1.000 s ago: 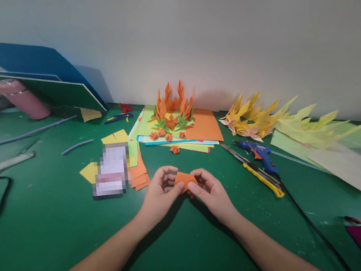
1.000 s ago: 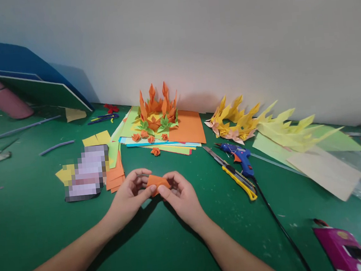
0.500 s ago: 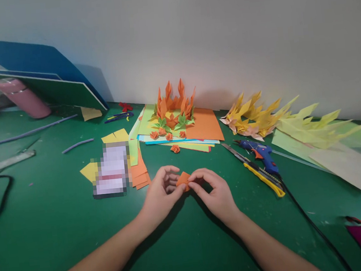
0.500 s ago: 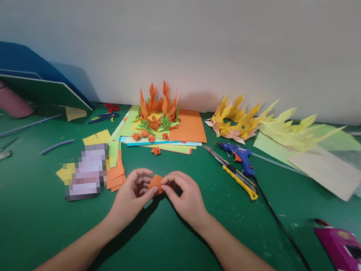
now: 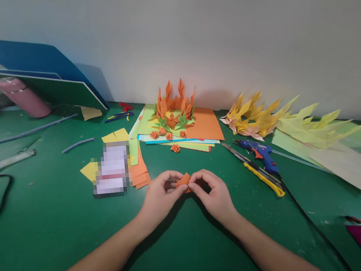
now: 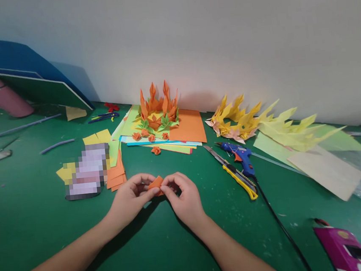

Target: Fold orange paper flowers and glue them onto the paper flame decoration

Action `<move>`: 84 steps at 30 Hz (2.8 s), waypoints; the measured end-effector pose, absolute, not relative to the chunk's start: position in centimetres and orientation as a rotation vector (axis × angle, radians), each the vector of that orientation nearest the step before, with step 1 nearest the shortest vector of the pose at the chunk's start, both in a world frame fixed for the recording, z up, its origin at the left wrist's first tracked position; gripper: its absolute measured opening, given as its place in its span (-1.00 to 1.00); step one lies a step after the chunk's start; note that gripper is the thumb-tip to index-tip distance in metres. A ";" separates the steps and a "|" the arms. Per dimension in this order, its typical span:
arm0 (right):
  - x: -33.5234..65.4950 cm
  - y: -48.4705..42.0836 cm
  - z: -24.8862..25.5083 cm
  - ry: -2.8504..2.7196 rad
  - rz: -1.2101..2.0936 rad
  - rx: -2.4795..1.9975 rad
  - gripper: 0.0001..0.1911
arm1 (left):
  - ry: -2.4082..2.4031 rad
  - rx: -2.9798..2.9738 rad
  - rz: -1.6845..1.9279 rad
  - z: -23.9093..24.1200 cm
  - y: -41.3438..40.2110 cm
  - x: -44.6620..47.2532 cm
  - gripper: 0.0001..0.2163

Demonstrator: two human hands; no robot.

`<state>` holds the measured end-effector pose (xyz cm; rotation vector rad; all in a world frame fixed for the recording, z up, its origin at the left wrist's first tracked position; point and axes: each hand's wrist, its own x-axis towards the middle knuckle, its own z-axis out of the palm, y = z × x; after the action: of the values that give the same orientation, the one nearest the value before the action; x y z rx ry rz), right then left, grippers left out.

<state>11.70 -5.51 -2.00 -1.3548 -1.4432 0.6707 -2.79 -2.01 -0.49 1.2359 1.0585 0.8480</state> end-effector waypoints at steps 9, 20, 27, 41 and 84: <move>11.8 -5.5 -2.0 -1.429 0.680 -1.386 -0.91 | 1.097 1.292 0.848 -0.7 -2.0 -2.9 -0.80; 11.6 -5.5 -2.6 -1.304 0.794 -1.357 -0.90 | 1.017 1.087 0.792 -0.4 -1.7 -2.8 -0.76; 11.4 -5.4 -2.5 -1.218 1.062 -1.196 -0.74 | 1.033 0.928 0.819 0.2 -1.6 -2.9 -0.76; 11.1 -5.8 -1.9 -1.176 1.269 -1.148 -0.68 | 0.980 0.977 0.845 0.5 -2.0 -2.7 -0.72; 11.9 -5.6 -2.4 -1.332 0.952 -1.236 -0.86 | 1.045 0.960 0.886 -0.4 -1.3 -3.3 -0.72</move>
<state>11.89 -5.57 -2.37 -1.2359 -1.3321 0.9518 -3.30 -1.28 -0.43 0.9597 1.0451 0.8858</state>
